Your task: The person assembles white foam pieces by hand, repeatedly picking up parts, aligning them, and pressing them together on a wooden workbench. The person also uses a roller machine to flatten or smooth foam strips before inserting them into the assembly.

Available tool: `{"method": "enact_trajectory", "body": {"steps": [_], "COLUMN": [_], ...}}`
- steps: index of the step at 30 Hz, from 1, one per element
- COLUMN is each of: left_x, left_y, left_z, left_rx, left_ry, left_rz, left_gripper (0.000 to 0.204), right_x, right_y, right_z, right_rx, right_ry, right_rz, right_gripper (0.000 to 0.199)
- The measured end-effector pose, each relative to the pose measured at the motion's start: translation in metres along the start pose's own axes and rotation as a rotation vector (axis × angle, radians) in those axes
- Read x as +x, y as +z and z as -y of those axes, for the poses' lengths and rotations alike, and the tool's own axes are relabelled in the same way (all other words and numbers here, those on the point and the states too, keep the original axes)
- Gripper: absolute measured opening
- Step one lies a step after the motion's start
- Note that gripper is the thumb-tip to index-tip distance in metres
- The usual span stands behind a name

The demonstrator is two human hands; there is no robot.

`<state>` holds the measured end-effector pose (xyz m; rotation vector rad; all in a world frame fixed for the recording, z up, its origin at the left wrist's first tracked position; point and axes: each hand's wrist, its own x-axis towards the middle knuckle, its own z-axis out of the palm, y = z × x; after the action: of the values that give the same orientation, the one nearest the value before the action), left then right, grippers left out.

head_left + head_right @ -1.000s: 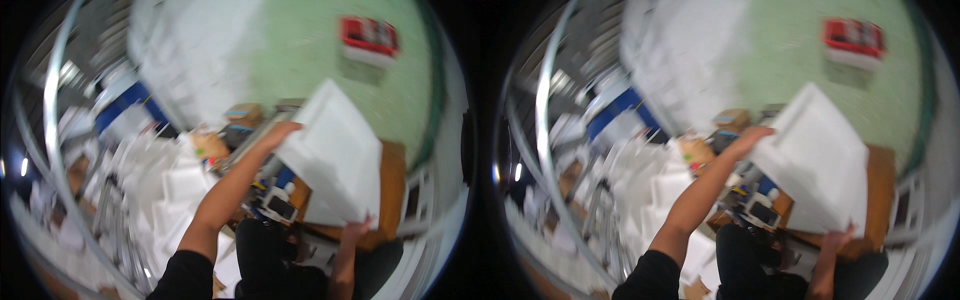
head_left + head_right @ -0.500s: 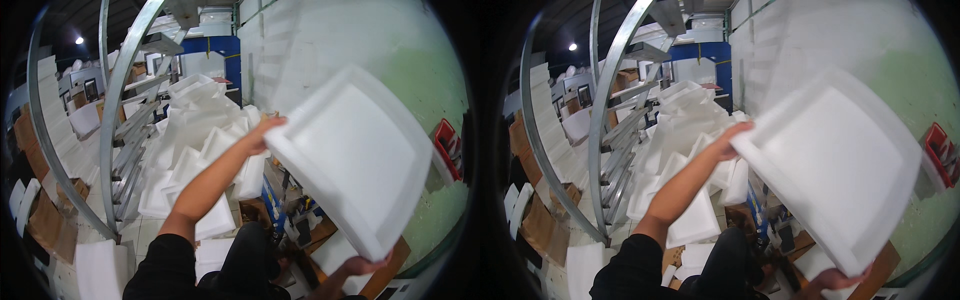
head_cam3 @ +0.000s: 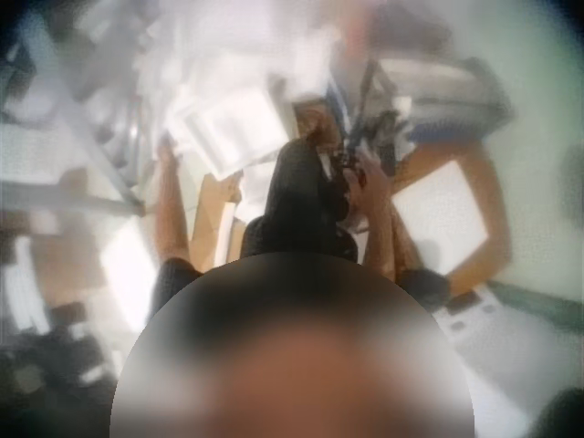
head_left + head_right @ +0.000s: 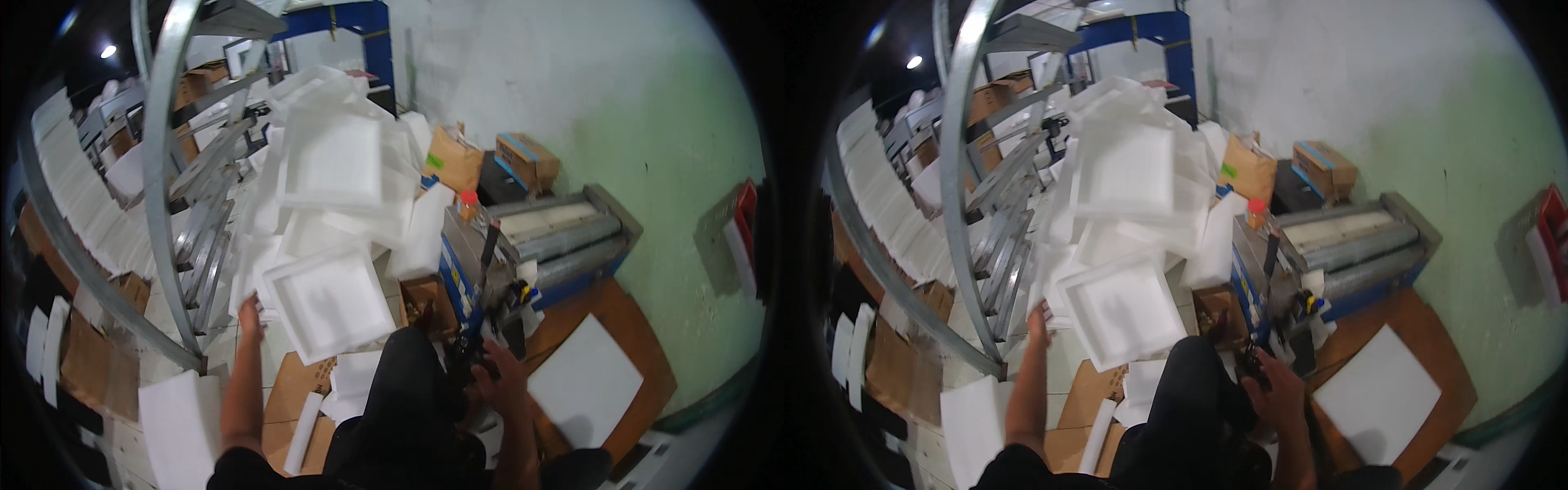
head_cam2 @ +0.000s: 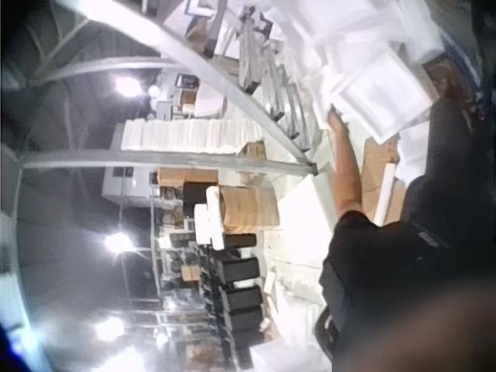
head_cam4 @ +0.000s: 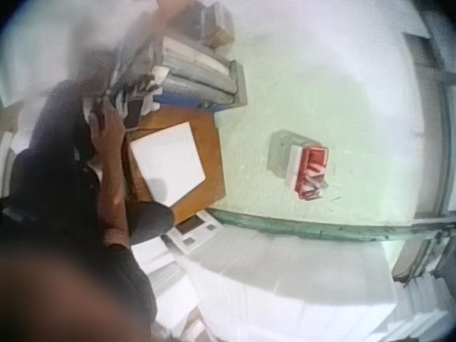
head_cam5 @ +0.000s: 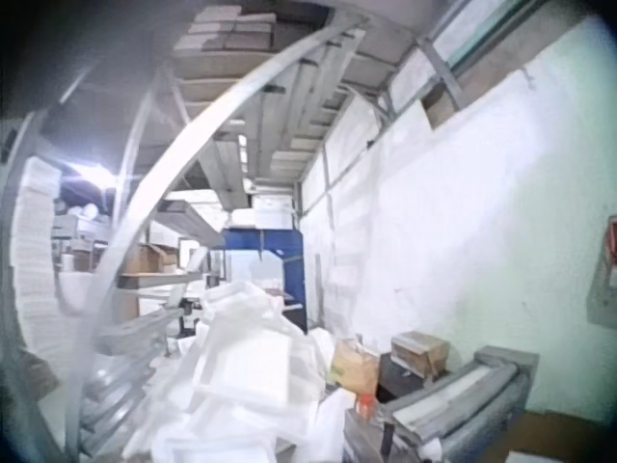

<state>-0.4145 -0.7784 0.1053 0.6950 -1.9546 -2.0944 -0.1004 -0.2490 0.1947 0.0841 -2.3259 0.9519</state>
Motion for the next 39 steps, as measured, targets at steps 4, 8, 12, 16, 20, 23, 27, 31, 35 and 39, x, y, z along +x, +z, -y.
{"method": "enact_trajectory", "body": {"steps": [4,8,12,16,20,23,27,31,35,39], "left_x": [-0.098,-0.185,-0.298,-0.368,-0.433,-0.494,-0.51,-0.534,-0.528,-0.529], "left_y": [0.058,0.128,0.243,0.342,0.411,0.449,0.487,0.485,0.486,0.488], "left_z": [0.085,0.107,0.093,0.149,0.22,0.24,0.297,0.287,0.304,0.312], "left_rx": [0.253,0.403,0.285,0.446,0.828,1.159,1.117,1.16,1.076,1.184], "left_ry": [-0.022,0.506,0.796,0.517,0.625,0.78,0.782,0.856,0.826,0.885], "left_rz": [0.145,0.397,0.912,1.425,1.501,1.469,1.474,1.489,1.618,1.58], "left_gripper": [0.044,0.032,0.033,0.045,0.067,0.095,0.103,0.103,0.102,0.099], "right_x": [-0.066,-0.124,-0.17,-0.227,-0.256,-0.292,-0.32,-0.328,-0.332,-0.332], "right_y": [-0.05,-0.099,-0.151,-0.164,-0.171,-0.164,-0.166,-0.175,-0.172,-0.168], "right_z": [-0.009,-0.019,-0.014,-0.029,-0.023,-0.023,-0.022,-0.023,-0.029,-0.031], "right_rx": [-0.164,-0.378,-0.355,-0.512,-0.396,-0.438,-0.388,-0.318,-0.315,-0.29], "right_ry": [0.138,0.36,0.747,0.846,0.928,0.965,1.079,1.148,1.103,1.068], "right_rz": [-0.024,-0.107,-0.219,-0.344,-0.291,-0.2,-0.124,-0.094,-0.096,-0.085], "right_gripper": [0.053,0.048,0.046,0.048,0.046,0.045,0.044,0.045,0.05,0.05]}}
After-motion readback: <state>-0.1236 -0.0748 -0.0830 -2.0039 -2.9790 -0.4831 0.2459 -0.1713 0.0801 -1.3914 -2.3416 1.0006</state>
